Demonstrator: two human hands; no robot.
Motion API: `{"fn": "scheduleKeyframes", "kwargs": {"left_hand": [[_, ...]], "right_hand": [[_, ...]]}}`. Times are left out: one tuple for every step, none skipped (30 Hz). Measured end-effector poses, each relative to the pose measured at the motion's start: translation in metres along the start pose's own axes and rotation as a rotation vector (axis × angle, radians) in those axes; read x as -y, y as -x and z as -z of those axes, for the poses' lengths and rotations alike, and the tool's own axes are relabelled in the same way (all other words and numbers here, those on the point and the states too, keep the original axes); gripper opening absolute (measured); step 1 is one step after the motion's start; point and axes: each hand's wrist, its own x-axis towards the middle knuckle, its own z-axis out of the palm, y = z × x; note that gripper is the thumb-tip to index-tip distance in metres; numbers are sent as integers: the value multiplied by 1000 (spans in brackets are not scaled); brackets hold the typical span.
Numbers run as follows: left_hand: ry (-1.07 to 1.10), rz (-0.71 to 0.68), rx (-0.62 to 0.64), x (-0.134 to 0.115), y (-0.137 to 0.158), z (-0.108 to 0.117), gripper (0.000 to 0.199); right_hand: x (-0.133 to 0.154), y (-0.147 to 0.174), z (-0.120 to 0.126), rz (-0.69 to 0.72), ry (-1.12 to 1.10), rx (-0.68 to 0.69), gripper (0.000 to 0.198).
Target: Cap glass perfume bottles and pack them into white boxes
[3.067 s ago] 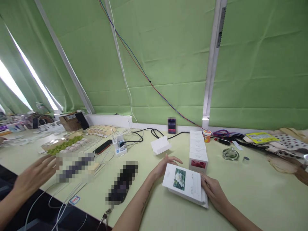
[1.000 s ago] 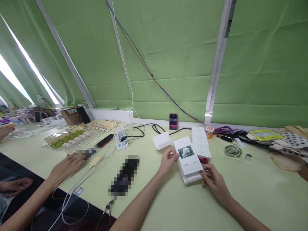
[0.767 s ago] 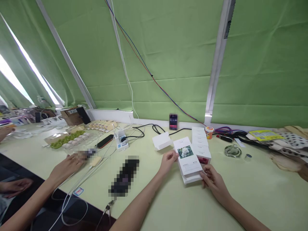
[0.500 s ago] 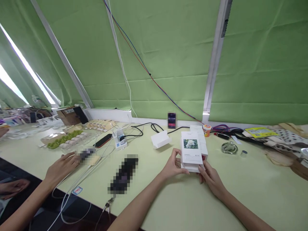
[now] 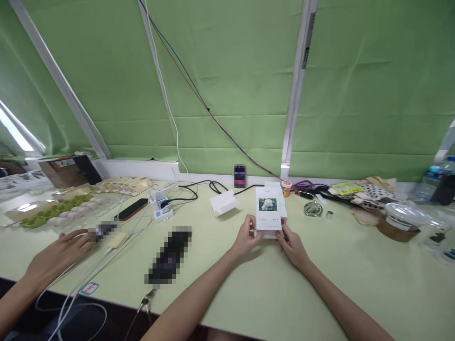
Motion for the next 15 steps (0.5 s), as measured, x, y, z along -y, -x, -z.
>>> {"fn": "scheduleKeyframes", "kwargs": {"left_hand": [[-4, -13, 0, 0, 0, 1, 23], [-14, -27, -2, 1, -1, 3, 20], [-30, -39, -8, 1, -1, 5, 16], [-52, -54, -16, 0, -1, 7, 14], [-80, -70, -25, 0, -1, 10, 14], [-110, -89, -35, 0, -1, 12, 15], [-141, -108, -45, -1, -1, 14, 18], [-171, -127, -54, -1, 0, 15, 20], [-198, -145, -64, -2, 1, 15, 22], [-221, -163, -73, -3, 3, 14, 24], [-242, -181, -81, -3, 6, 13, 24], [-260, -201, -89, -4, 9, 12, 25], [-278, -225, -92, -3, 14, 10, 24], [-296, -253, -93, -2, 19, 9, 23], [-315, -284, -85, 1, 23, 8, 21]], "right_hand": [[1, 0, 0, 5, 21, 8, 31], [2, 0, 0, 10, 36, 17, 32], [3, 0, 0, 15, 47, 28, 33], [4, 0, 0, 19, 54, 39, 35], [5, 0, 0, 22, 58, 48, 37], [6, 0, 1, 24, 59, 57, 39], [8, 0, 1, 23, 57, 64, 40], [9, 1, 1, 20, 53, 71, 42], [10, 2, 0, 16, 48, 76, 43], [11, 4, 0, 11, 42, 80, 44], [12, 7, -1, 8, 36, 82, 45], [11, 10, -2, 6, 31, 82, 47], [9, 14, -4, 6, 24, 80, 50], [5, 19, -7, 7, 21, 80, 52], [-1, 23, -11, -9, 10, 83, 54]]}}
